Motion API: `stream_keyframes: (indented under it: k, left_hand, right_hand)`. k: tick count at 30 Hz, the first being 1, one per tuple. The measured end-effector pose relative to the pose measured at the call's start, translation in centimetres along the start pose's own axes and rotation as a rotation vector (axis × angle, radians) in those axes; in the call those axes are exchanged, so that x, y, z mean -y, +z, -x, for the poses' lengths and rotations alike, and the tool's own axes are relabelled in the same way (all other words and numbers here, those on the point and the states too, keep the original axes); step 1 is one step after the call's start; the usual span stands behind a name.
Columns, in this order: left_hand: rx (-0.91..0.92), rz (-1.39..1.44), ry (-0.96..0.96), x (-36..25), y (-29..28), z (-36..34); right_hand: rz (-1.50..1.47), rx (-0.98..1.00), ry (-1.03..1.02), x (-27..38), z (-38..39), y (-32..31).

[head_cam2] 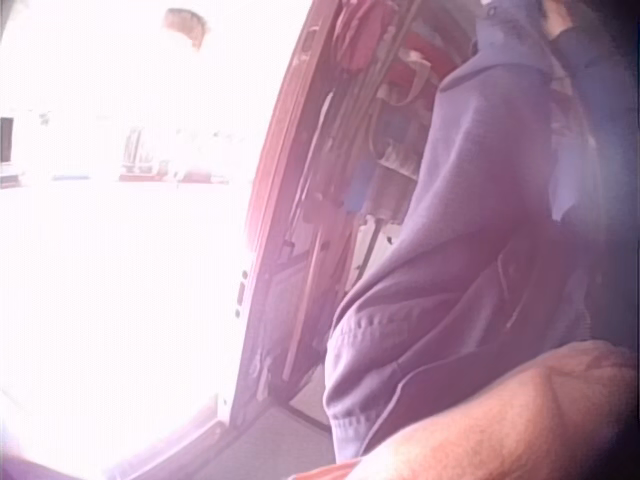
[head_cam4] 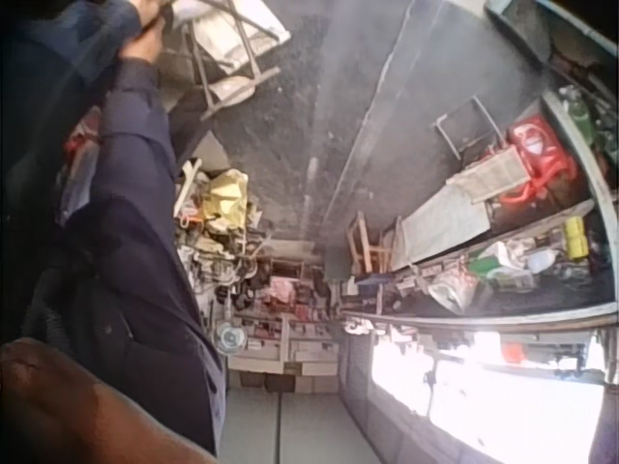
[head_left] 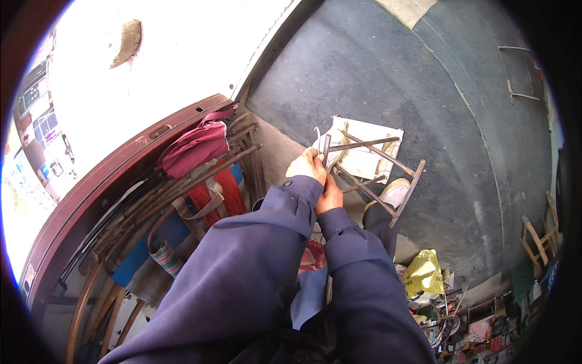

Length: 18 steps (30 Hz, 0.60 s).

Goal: The person uses a metal rod to pry and bend the metal frame of a small chair. They repeatedly insert the rod into joints, lever the frame, and adjust the legs while seated on the floor. The person then stands and moves through the workshop, handling the rod and other small metal pieces.

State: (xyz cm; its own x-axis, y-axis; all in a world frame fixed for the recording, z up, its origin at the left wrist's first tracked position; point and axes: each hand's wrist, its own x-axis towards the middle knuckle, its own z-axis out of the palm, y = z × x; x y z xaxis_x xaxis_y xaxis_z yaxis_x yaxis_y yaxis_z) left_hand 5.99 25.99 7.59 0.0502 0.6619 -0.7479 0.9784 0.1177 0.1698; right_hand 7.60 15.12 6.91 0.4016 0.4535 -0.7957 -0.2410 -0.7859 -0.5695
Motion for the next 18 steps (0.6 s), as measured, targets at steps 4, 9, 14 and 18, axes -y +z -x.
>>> stream_keyframes:
  k: [4,9,14,18]
  left_hand:
    - [0.089,0.153,0.024,-0.5,-0.4,0.8]
    - [0.129,0.398,0.017,-1.8,1.4,0.7]
    - [0.142,0.656,-0.107,-2.4,4.1,0.6]
    - [0.124,0.762,-0.187,-3.2,4.7,0.6]
  right_hand:
    - [0.036,-0.137,0.004,0.9,1.1,-0.9]
    - [-0.023,-0.206,-0.065,2.3,1.5,-3.6]
    - [0.040,-0.090,-0.004,3.5,0.8,-6.8]
    - [0.055,-0.026,-0.030,3.8,0.2,-7.8]
